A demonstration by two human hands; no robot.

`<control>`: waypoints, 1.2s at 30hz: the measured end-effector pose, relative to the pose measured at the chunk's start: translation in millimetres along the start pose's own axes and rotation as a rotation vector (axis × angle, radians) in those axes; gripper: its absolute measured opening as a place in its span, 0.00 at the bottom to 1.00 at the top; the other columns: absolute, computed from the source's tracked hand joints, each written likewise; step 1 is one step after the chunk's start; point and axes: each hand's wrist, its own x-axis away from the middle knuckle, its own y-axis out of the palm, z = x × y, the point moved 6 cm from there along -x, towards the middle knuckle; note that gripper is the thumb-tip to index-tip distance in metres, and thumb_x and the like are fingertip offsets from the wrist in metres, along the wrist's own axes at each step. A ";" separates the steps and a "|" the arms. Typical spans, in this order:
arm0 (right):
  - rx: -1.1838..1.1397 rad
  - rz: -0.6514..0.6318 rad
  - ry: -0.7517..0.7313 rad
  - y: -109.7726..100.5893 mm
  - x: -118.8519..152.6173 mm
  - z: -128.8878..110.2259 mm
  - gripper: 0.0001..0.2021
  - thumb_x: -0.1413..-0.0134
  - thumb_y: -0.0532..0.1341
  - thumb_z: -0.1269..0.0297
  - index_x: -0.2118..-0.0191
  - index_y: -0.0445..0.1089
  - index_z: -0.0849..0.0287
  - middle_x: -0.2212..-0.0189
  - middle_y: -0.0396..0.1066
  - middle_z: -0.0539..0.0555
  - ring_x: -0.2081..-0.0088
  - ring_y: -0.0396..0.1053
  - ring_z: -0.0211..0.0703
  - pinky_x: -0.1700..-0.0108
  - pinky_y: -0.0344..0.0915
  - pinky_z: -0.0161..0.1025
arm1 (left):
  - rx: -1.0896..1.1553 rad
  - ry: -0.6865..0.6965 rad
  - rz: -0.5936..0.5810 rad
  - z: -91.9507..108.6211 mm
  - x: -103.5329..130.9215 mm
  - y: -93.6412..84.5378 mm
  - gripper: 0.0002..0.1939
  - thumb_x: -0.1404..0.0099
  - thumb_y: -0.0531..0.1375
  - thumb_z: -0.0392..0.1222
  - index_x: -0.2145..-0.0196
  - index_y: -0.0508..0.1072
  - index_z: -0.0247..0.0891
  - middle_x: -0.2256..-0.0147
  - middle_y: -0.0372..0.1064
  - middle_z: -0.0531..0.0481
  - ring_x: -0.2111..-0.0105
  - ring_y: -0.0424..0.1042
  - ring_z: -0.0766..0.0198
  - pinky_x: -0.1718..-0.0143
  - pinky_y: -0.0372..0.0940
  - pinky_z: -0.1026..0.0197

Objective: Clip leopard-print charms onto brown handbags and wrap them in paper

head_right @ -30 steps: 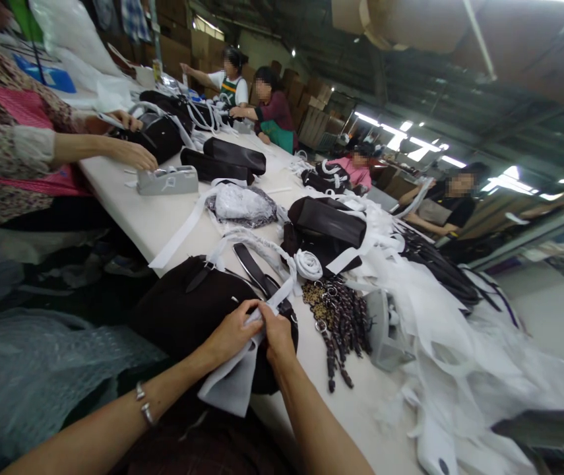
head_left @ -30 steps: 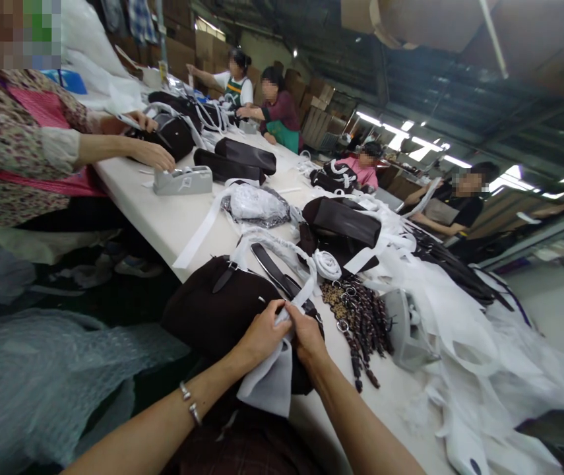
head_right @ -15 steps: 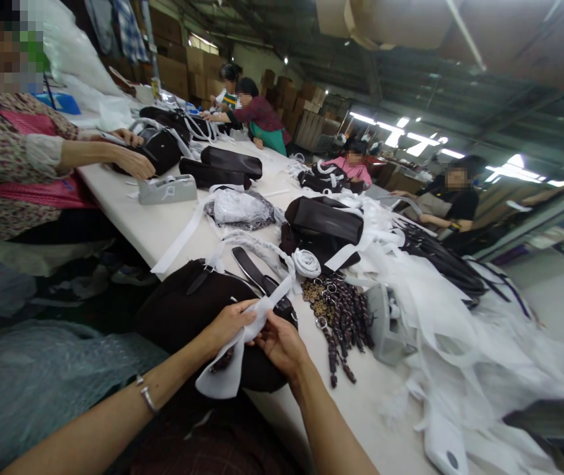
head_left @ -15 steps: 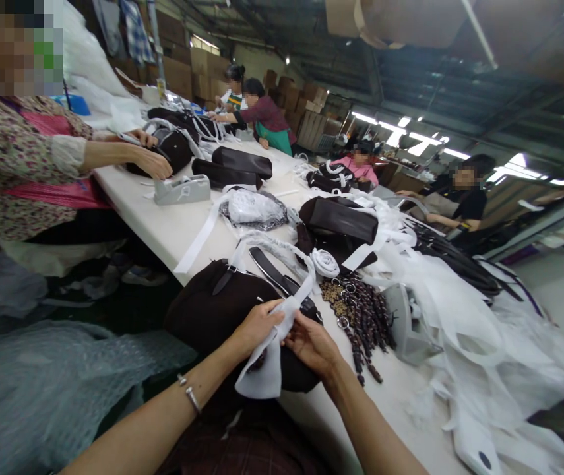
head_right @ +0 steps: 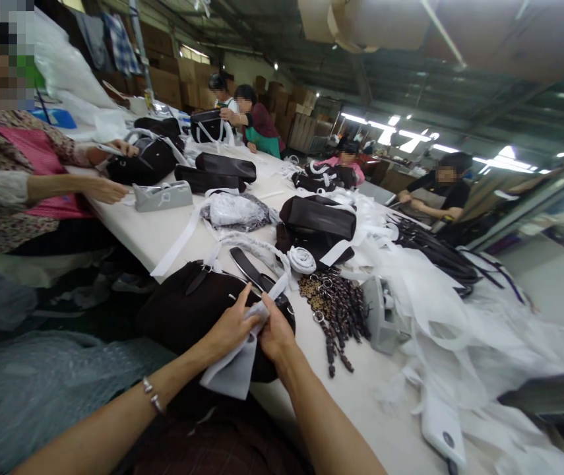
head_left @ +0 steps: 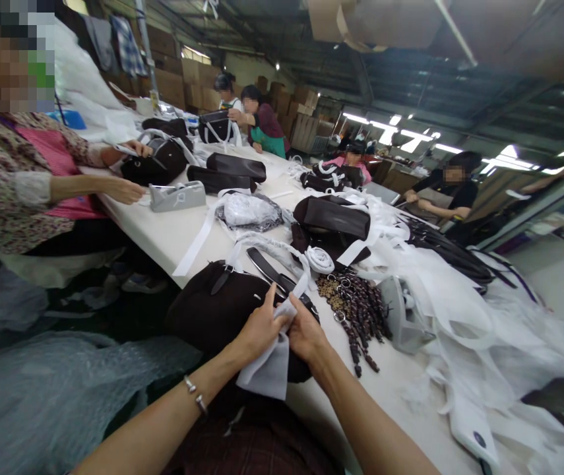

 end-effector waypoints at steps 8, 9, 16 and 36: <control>0.030 -0.112 0.090 -15.9 12.4 12.8 0.02 0.47 0.65 0.69 0.67 0.72 0.62 0.78 0.75 0.52 0.75 0.71 0.39 0.66 0.70 0.37 | 0.404 -0.204 -0.154 -7.0 10.4 -2.9 0.43 0.36 0.59 0.51 0.32 0.43 0.34 0.77 0.67 0.56 0.82 0.62 0.70 0.80 0.55 0.68; 0.029 -0.117 0.082 -15.2 10.6 13.7 0.02 0.47 0.65 0.69 0.67 0.72 0.62 0.78 0.75 0.52 0.75 0.72 0.40 0.66 0.70 0.37 | 0.431 -0.232 -0.163 -6.4 15.6 -4.6 0.42 0.36 0.59 0.53 0.33 0.44 0.35 0.76 0.67 0.56 0.83 0.61 0.71 0.81 0.55 0.69; 0.117 -0.263 0.068 -3.0 21.1 13.3 0.11 0.49 0.68 0.60 0.65 0.74 0.65 0.72 0.77 0.56 0.71 0.73 0.43 0.60 0.69 0.41 | 0.524 -0.373 -0.213 -6.7 58.4 -21.1 0.35 0.45 0.65 0.54 0.45 0.62 0.33 0.75 0.65 0.57 0.83 0.59 0.74 0.83 0.53 0.70; 0.541 0.039 -0.300 6.5 15.5 17.8 0.24 0.54 0.63 0.41 0.81 0.63 0.58 0.86 0.61 0.48 0.83 0.54 0.35 0.79 0.51 0.35 | -0.155 0.093 0.071 5.6 83.7 -37.8 0.05 0.38 0.53 0.36 0.65 0.68 0.40 0.52 0.66 0.44 0.51 0.67 0.56 0.47 0.60 0.56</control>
